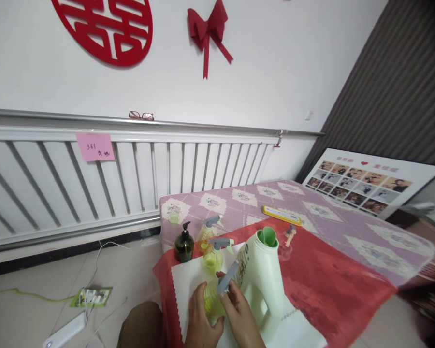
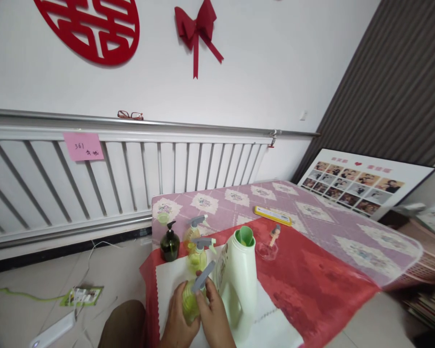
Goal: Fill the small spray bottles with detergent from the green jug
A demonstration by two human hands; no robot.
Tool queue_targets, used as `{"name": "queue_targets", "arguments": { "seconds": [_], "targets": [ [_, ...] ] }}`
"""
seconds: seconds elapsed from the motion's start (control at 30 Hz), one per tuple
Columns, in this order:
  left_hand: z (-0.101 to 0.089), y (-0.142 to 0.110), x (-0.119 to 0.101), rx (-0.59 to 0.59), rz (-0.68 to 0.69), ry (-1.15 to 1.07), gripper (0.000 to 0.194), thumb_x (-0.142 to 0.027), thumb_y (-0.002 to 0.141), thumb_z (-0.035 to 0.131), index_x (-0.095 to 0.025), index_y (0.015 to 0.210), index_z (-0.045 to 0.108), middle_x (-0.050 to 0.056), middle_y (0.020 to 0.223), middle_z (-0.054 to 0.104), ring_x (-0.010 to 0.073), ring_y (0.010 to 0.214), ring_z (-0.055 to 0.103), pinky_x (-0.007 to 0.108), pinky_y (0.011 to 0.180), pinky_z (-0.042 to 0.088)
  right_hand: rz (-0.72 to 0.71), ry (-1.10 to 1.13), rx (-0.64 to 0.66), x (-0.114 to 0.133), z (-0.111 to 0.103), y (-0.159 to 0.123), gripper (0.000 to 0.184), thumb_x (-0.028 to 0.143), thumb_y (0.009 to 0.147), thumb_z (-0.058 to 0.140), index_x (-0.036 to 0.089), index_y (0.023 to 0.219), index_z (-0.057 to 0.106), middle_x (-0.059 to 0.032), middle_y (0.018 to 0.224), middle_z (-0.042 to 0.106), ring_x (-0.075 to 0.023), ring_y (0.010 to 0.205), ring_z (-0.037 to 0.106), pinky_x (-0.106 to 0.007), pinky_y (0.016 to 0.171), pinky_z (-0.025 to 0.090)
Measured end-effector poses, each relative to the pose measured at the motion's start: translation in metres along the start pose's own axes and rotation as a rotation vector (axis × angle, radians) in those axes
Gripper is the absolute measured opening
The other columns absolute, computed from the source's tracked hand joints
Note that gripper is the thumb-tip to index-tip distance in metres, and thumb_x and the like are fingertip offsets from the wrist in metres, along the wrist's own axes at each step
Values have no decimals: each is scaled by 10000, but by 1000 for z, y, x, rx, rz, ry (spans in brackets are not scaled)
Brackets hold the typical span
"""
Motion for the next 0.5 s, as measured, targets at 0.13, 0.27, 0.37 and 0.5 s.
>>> {"name": "queue_targets", "arguments": {
  "seconds": [0.13,0.27,0.37,0.5],
  "targets": [
    [0,-1,2,6,2,-14,730,-172,628,575,-82,1327,388,188,1362,482,299,1284,444,430,1084,375,-30,-6,-66,1,3,2,375,414,776,606,191,1077,598,-110,1089,698,-253,994,651,-392,899,508],
    [-3,-2,-5,-35,33,-46,707,-179,666,568,-103,1339,364,179,1356,480,291,1273,453,444,1072,386,-68,-27,-178,-1,8,5,314,396,704,654,194,942,632,-83,949,726,-256,888,669,-397,847,527],
    [-5,-2,-8,-51,32,-67,672,-225,698,587,-114,1328,381,181,1346,485,305,1270,458,464,1061,396,-62,-43,-197,-5,11,2,366,426,725,636,194,1008,629,-103,1045,717,-275,997,655,-430,937,490],
    [-8,-1,-10,-37,7,-92,684,-280,708,615,-127,1332,379,184,1332,500,314,1249,478,478,1046,405,-13,-73,-187,-12,12,-6,529,490,771,591,167,1189,575,-149,1309,597,-287,1267,501,-455,1106,328]
  ]
}}
Point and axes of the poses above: each hand's wrist, its own y-axis towards the middle knuckle, its own z-axis out of the palm, x = y × z, the point moved 1 cm from there along y, towards the middle knuckle
